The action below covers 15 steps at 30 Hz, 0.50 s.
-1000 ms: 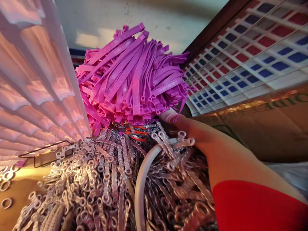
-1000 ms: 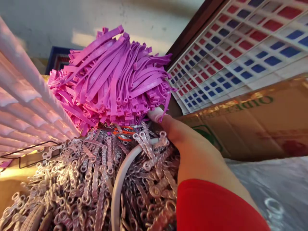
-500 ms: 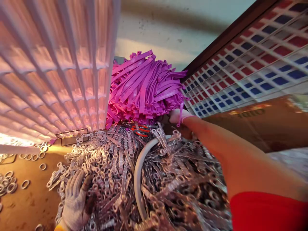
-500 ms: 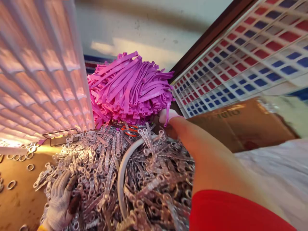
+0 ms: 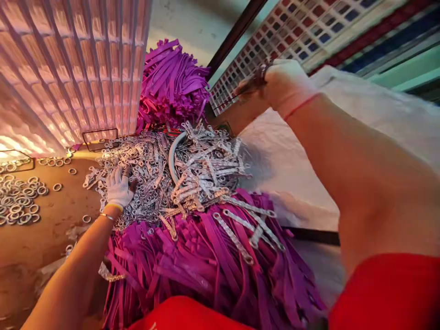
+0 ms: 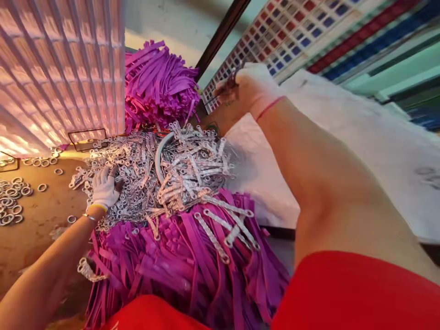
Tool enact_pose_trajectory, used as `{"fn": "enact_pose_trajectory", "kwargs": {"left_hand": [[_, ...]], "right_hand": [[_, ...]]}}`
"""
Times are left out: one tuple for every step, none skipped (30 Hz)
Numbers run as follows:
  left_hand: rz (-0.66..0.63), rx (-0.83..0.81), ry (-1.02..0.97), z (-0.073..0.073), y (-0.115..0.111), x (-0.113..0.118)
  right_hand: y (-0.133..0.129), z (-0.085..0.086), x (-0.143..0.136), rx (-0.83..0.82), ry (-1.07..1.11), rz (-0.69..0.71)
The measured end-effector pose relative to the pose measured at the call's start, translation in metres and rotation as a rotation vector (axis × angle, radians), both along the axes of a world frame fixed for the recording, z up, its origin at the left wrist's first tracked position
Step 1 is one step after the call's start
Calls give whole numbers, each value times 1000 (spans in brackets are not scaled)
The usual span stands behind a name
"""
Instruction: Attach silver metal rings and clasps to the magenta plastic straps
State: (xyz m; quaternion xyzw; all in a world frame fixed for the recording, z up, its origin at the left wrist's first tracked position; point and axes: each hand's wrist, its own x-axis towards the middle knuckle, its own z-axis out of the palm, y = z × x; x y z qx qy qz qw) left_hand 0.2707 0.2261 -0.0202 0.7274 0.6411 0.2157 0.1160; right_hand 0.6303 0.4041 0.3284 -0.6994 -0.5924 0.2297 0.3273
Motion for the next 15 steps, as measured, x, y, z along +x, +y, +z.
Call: {"fn": "enact_pose_trajectory", "kwargs": {"left_hand": [[-20, -36, 3, 4, 1, -2], [-41, -83, 8, 9, 1, -6], [-54, -129, 15, 15, 0, -10], [-57, -165, 26, 23, -4, -14], [-44, -185, 37, 31, -9, -18], [-20, -182, 41, 39, -18, -21], [1, -160, 26, 46, -29, -23], [6, -132, -4, 53, -43, -22], [-11, -112, -42, 60, -59, -20], [-46, -98, -80, 66, -75, -16], [-97, -91, -112, 73, -92, -10], [-154, -89, -129, 80, -108, -3], [-210, -87, -134, 89, -123, 6], [-264, -82, -137, 100, -136, 18], [-317, -70, -145, 113, -148, 32]], "right_hand": [[-26, 13, -7, 1, 57, -7], [-54, 25, -15, -3, 129, 9], [-83, 34, -21, -5, 196, 41], [-112, 42, -26, -41, 306, 110], [-140, 47, -30, -55, 374, 166], [-168, 51, -33, -61, 442, 234], [-194, 55, -34, -66, 495, 303], [-218, 57, -35, -66, 526, 358], [-242, 60, -34, -77, 558, 410], [-265, 64, -32, -95, 582, 446], [-288, 68, -29, -116, 588, 461], [-310, 73, -25, -127, 586, 461], [-332, 77, -19, -125, 574, 443], [-354, 82, -12, -109, 538, 403], [-374, 86, -5, -84, 474, 342]]}}
